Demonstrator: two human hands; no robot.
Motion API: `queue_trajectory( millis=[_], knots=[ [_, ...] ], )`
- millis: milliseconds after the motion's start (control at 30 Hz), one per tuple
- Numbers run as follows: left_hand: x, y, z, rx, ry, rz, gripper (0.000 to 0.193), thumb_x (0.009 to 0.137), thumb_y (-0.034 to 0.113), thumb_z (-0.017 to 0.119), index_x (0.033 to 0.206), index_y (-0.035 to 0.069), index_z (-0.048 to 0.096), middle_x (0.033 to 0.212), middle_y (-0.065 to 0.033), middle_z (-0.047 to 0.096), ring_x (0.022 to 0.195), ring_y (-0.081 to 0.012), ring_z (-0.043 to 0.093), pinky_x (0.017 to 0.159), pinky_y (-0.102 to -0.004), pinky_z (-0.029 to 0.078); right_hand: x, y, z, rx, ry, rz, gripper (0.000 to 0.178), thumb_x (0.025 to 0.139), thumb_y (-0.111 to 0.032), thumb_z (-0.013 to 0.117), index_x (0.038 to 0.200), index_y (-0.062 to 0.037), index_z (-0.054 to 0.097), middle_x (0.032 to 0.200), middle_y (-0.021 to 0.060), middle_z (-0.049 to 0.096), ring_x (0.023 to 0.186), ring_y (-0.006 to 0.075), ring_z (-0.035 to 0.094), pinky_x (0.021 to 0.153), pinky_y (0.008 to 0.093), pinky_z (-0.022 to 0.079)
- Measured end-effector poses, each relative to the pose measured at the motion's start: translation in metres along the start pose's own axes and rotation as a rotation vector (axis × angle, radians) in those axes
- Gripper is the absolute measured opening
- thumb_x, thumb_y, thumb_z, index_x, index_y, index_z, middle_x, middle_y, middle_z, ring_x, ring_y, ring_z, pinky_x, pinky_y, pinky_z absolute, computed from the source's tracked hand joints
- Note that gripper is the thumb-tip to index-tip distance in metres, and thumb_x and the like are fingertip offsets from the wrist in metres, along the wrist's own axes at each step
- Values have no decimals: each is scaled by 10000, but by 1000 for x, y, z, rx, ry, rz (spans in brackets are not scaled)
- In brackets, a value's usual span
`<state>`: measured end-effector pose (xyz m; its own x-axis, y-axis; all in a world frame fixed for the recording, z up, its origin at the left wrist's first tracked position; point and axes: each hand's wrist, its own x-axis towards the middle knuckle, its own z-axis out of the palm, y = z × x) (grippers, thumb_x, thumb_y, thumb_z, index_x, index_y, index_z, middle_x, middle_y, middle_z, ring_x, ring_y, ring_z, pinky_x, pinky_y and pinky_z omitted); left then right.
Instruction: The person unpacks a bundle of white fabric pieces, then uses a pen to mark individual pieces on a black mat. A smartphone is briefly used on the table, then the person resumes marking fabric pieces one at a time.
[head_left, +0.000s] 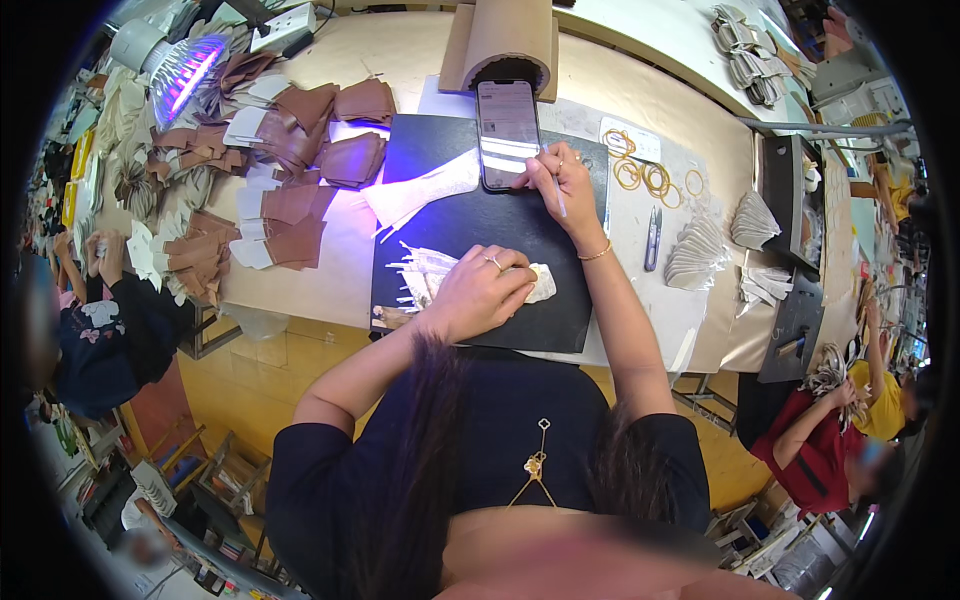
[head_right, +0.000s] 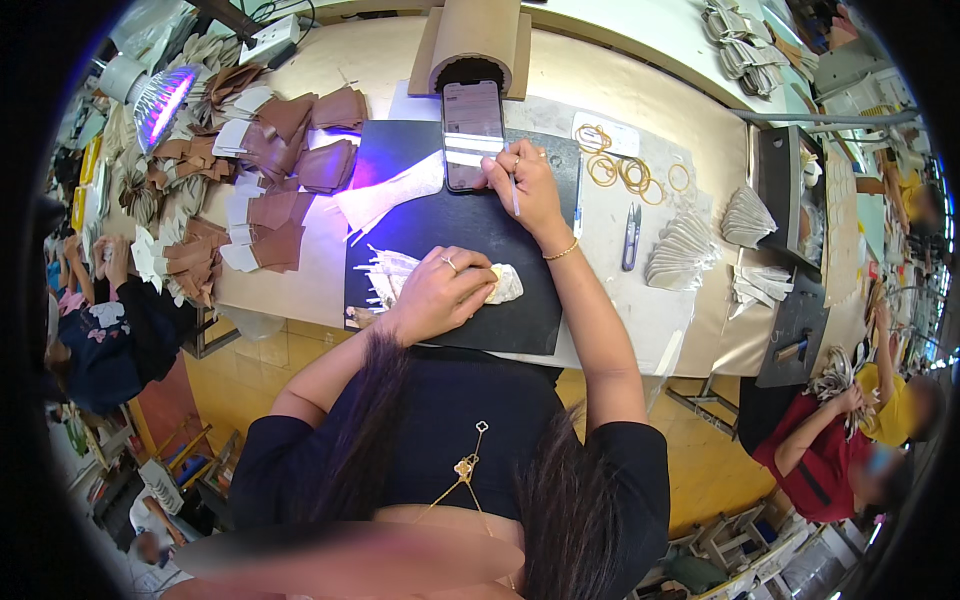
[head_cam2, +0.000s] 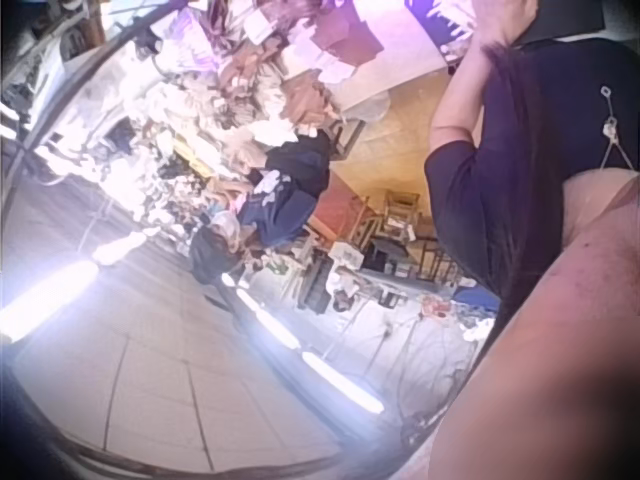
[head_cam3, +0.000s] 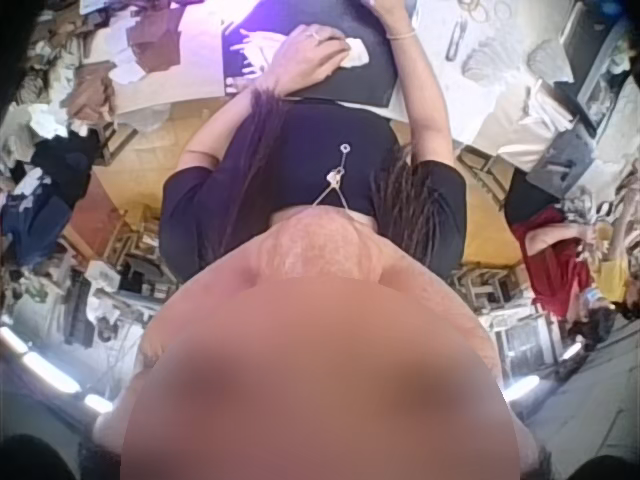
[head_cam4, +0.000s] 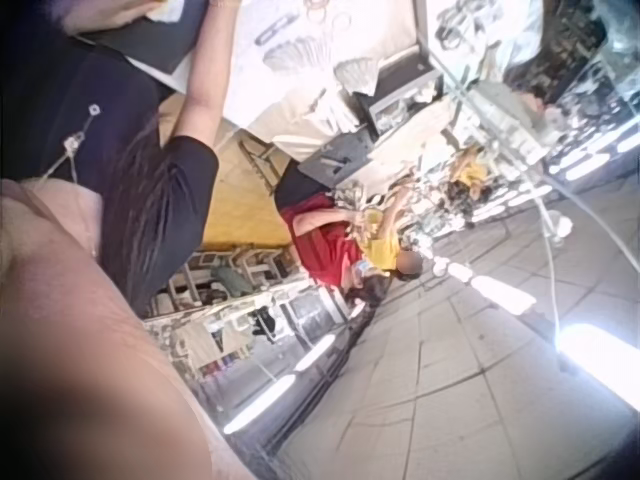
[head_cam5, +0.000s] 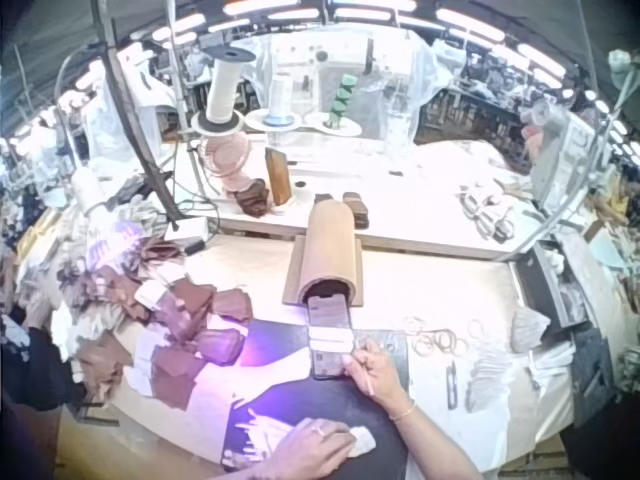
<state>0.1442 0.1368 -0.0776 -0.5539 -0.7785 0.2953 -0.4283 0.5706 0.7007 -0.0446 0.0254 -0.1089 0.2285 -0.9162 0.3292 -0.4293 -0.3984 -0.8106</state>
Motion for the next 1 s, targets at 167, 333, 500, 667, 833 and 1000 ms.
queue_trajectory(
  millis=[167,333,500,667,833,1000],
  knots=[
    [0,1,-1,-5,6,-5,109,877,159,716,962,94,696,998,-35,641,963,-223,625,842,-376,460,2,-1,8,-29,77,52,274,973,-239,637,795,-103,793,667,28,575,780,189,510,784,332,404],
    [0,1,-1,4,5,9,111,876,155,715,966,93,694,998,-35,640,962,-222,624,838,-370,459,-1,2,6,66,113,67,248,947,-229,673,753,-120,782,669,37,556,748,189,515,740,335,393],
    [0,1,-1,6,0,6,108,874,154,716,960,94,693,995,-36,637,959,-221,624,839,-371,460,-4,3,0,4,9,-2,242,928,-212,691,718,-120,768,674,36,560,707,184,519,752,330,385],
    [0,1,-1,14,4,19,133,847,120,744,965,83,696,1015,-38,649,960,-222,630,817,-373,466,-2,2,6,-39,64,13,160,915,-204,709,808,-105,775,695,27,591,751,189,510,788,336,392],
    [0,1,-2,24,0,26,129,846,118,742,962,81,700,1015,-37,651,952,-222,630,810,-373,464,0,2,11,6,115,9,135,914,-198,711,955,-81,765,947,19,730,850,213,510,869,354,415],
    [0,1,-1,26,3,28,121,843,114,742,951,76,706,1011,-37,655,944,-226,631,805,-374,464,18,8,7,-59,102,49,195,949,-247,661,935,-62,719,1118,30,744,937,241,533,932,379,407]
  ],
)
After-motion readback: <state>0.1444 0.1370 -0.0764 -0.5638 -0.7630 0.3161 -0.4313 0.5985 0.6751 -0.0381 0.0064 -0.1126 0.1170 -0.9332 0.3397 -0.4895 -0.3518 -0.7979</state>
